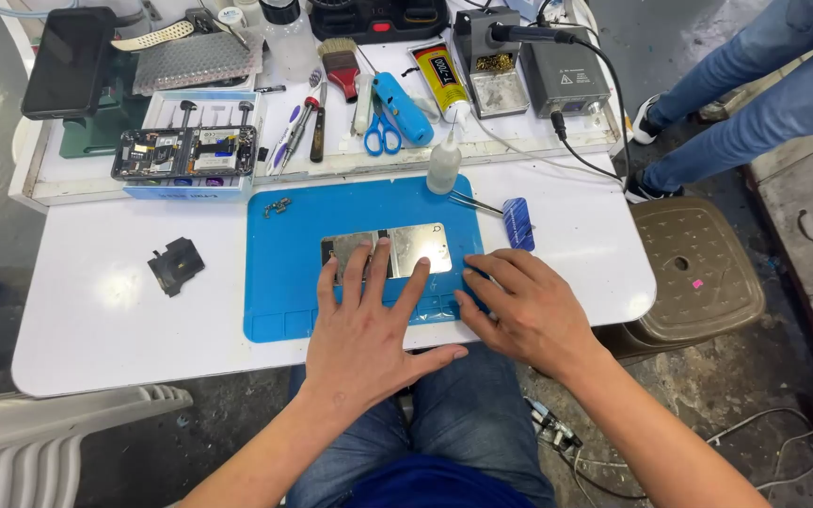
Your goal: Disassembling and reassembling internal components of a mobile phone using a screwdriver and manual manipulation.
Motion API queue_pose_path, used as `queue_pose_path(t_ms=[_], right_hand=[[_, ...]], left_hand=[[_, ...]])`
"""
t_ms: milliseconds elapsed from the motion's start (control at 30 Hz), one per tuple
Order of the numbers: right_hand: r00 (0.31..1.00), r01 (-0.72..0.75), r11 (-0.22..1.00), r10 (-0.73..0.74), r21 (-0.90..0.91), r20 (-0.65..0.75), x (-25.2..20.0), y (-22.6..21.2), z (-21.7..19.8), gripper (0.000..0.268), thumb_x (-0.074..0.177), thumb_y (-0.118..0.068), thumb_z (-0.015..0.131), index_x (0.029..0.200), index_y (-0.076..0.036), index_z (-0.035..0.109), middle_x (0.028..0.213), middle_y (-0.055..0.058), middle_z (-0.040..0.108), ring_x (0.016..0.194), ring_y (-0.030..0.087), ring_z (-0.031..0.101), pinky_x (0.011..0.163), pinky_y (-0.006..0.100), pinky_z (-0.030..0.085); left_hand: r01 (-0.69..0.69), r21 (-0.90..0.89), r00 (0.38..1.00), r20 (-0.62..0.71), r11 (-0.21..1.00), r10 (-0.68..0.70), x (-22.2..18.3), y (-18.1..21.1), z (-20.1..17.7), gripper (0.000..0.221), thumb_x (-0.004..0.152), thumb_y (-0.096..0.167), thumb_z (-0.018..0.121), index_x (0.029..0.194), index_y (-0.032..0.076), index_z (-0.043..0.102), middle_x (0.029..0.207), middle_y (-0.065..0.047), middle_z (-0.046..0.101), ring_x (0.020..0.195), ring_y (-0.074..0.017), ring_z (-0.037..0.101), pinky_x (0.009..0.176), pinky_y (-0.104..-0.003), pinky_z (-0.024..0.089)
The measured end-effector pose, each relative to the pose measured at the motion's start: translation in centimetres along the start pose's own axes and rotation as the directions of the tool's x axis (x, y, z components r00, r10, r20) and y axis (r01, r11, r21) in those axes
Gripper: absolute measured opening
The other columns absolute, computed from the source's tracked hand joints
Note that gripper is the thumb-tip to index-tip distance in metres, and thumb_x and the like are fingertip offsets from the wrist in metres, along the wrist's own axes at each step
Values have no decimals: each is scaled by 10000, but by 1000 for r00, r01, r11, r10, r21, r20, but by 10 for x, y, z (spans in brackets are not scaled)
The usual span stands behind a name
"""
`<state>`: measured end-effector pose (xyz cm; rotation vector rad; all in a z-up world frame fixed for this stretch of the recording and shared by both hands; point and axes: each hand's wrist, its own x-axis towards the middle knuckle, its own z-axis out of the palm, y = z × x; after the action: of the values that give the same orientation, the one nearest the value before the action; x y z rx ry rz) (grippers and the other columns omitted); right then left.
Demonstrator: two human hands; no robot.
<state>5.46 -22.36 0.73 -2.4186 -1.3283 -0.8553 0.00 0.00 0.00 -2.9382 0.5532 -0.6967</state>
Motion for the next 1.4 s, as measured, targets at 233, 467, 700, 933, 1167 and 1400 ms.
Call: queue_pose_path(t_ms=[233,467,700,933,1167,1400], right_hand=[[824,-564,784,552,258,125,-8,4,4,76,964,-144,705,1001,-80,691,951,35,709,892,208,619,722,345,504],[686,-716,641,720,278,104,2,4,-2,159,1022,-153,597,1103,-79,711,1020,35,745,870,173,664,669,315,496],[605,-777,603,637,181,477,64,18,-12,184,995,-254,599,1010,-149,750,920,1,761,818,181,632,752,374,476],[408,-833,553,626,-9,665,101,27,1,307,950,-440,700,834,-157,673,788,-4,690,748,166,618,655,345,449],[301,-915,403,636,27,711,105,30,-2,226,985,-310,695,882,-113,655,751,57,715,623,185,683,610,319,563],[254,-923,384,641,-16,725,111,30,1,275,956,-351,752,865,-130,618,732,32,689,600,177,684,575,308,538]], left_hand=[[16,-126,1000,22,992,-13,3,3,9,1034,792,985,400,1446,194,526,1464,-311,496,1425,-476,392,1185,-652,258],[-33,-138,997,-73,990,23,1,1,5,1027,806,954,454,1384,115,571,1449,-285,519,1408,-462,432,1214,-635,269],[-67,-113,997,-55,991,61,1,4,12,1039,838,932,445,1402,64,542,1487,-233,533,1375,-424,507,1227,-592,275],[-60,-157,998,15,986,64,-3,6,19,1050,856,902,462,1473,52,459,1585,-296,387,1480,-442,369,1243,-562,254],[-71,-119,997,-8,990,71,-2,6,15,1037,864,900,440,1477,64,478,1580,-278,415,1457,-415,423,1246,-563,252],[-58,-115,998,-4,992,58,-2,6,15,1016,862,897,465,1464,79,509,1587,-257,423,1465,-383,427,1176,-539,336]])
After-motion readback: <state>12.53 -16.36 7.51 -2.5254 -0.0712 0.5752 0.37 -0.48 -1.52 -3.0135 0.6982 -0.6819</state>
